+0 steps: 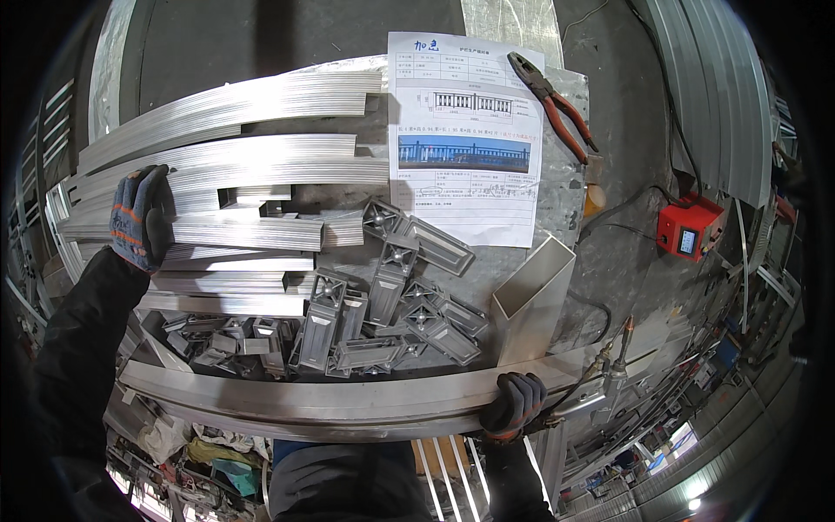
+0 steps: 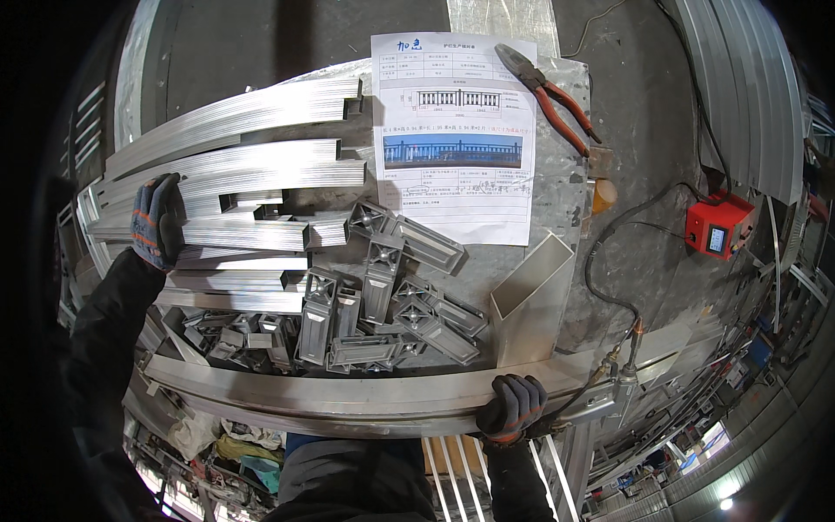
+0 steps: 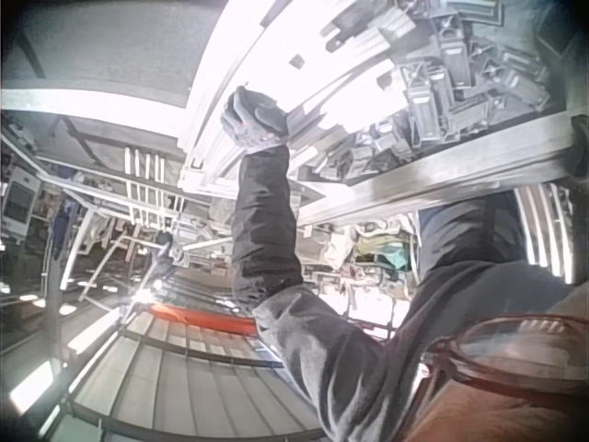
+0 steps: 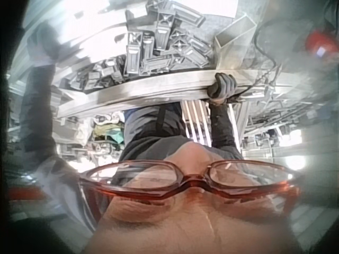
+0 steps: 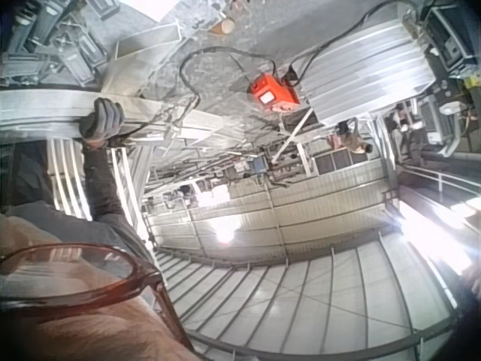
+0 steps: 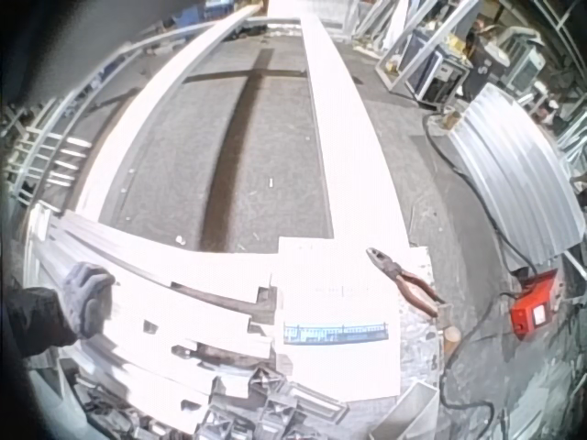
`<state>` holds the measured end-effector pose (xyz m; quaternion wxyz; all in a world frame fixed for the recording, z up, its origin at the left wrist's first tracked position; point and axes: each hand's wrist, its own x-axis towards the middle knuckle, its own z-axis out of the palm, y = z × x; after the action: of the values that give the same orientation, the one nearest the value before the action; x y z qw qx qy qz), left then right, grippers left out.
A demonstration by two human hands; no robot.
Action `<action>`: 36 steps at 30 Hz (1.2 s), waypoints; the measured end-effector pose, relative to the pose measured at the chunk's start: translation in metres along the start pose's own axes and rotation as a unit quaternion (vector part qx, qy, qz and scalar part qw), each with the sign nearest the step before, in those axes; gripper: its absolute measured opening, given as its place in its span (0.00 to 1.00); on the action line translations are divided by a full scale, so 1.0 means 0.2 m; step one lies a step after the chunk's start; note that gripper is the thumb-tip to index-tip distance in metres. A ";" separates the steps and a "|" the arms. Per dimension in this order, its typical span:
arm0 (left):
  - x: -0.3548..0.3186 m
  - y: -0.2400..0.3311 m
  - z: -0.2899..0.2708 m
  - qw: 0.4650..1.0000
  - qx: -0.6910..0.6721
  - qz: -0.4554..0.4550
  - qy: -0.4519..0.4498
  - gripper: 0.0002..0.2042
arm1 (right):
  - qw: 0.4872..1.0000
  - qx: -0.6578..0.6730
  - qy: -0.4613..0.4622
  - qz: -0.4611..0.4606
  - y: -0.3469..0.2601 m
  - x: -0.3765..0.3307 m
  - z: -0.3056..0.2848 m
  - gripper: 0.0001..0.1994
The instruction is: The person assembles aluminum extrusions into a frame on a workbench, then uses a welding torch to join the pieces. They repeatedly pick up and position metal sections, weld joints, and inspect the assembled frame.
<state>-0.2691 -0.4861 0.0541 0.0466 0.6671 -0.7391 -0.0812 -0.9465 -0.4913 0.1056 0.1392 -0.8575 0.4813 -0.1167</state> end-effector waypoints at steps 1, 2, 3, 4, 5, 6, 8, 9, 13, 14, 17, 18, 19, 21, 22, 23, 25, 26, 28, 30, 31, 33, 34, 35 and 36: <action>0.00 0.00 0.00 1.000 -0.001 -0.002 -0.004 0.30 | 1.000 0.000 -0.001 -0.001 0.00 0.00 0.00 0.14; 0.00 -0.01 0.00 1.000 0.003 -0.002 -0.005 0.30 | 1.000 -0.002 -0.002 0.000 0.00 0.00 0.00 0.14; -0.01 -0.01 0.00 1.000 0.006 -0.002 -0.006 0.30 | 1.000 -0.003 -0.002 0.002 0.00 0.00 0.00 0.14; -0.01 -0.01 0.00 1.000 0.001 -0.004 -0.004 0.30 | 1.000 -0.004 -0.002 0.003 -0.01 0.01 0.00 0.14; -0.01 -0.01 0.00 1.000 0.009 -0.001 -0.006 0.30 | 1.000 -0.003 -0.001 0.003 -0.01 0.01 0.00 0.14; -0.01 -0.01 0.00 1.000 0.010 0.000 -0.006 0.30 | 1.000 -0.002 0.000 0.004 -0.01 0.01 0.00 0.14; -0.01 -0.01 0.00 1.000 0.011 0.002 -0.005 0.30 | 1.000 -0.001 0.001 0.006 -0.01 0.01 0.00 0.14; -0.01 -0.01 0.00 1.000 0.012 0.003 -0.004 0.30 | 1.000 0.000 0.002 0.006 -0.01 0.01 0.00 0.14; 0.00 -0.01 0.00 1.000 0.006 0.003 0.001 0.29 | 1.000 0.000 0.003 0.002 0.00 0.01 0.00 0.14; 0.00 -0.01 0.00 1.000 0.013 0.005 -0.002 0.29 | 1.000 0.000 0.004 0.002 0.00 0.01 0.00 0.14; 0.00 0.00 0.00 1.000 0.012 0.008 0.001 0.29 | 1.000 -0.001 0.006 0.003 -0.01 0.01 0.00 0.14; 0.00 0.00 0.00 1.000 0.012 0.009 0.001 0.29 | 1.000 -0.001 0.005 0.003 0.00 0.01 0.00 0.13; 0.00 0.00 0.00 1.000 0.004 0.009 0.004 0.29 | 1.000 0.000 0.003 0.003 0.00 0.01 0.00 0.13; 0.01 0.00 0.00 1.000 0.010 0.010 0.006 0.29 | 1.000 0.004 0.005 0.002 0.00 0.01 0.00 0.13; 0.01 0.00 0.00 1.000 0.010 0.010 0.008 0.29 | 1.000 0.007 0.005 0.002 0.00 0.01 0.00 0.13; 0.01 0.01 0.00 1.000 0.009 0.008 0.007 0.29 | 1.000 0.005 0.006 0.002 0.00 0.01 0.00 0.13; 0.01 0.01 -0.01 1.000 -0.003 0.000 0.005 0.30 | 1.000 0.004 0.005 0.003 0.00 0.01 0.00 0.13; 0.01 0.01 -0.01 1.000 0.006 0.003 0.005 0.30 | 1.000 0.004 0.005 0.003 0.00 0.01 0.00 0.13; 0.01 0.01 -0.01 1.000 0.006 0.006 0.007 0.30 | 1.000 0.002 0.004 0.003 0.00 0.01 0.00 0.13; 0.01 0.01 -0.01 1.000 0.001 0.003 0.005 0.30 | 1.000 0.004 0.005 0.001 0.00 0.01 0.00 0.13; 0.01 0.01 -0.01 1.000 -0.002 0.001 0.004 0.30 | 1.000 0.006 0.004 0.001 0.00 0.01 0.00 0.13; 0.01 0.01 -0.01 1.000 -0.001 0.003 0.007 0.30 | 1.000 0.004 0.003 0.001 0.00 0.01 0.00 0.13; 0.00 0.01 -0.01 1.000 -0.009 0.000 0.008 0.30 | 1.000 0.003 0.002 0.001 0.00 0.01 0.00 0.13; 0.00 0.01 -0.01 1.000 -0.002 0.003 0.007 0.30 | 1.000 0.003 0.002 0.002 0.00 0.01 0.00 0.13; 0.00 0.00 -0.01 1.000 -0.003 0.001 0.005 0.30 | 1.000 0.004 0.002 0.002 0.00 0.01 0.00 0.13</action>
<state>-0.2699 -0.4864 0.0555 0.0523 0.6663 -0.7395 -0.0801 -0.9452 -0.4924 0.1057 0.1415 -0.8556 0.4832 -0.1199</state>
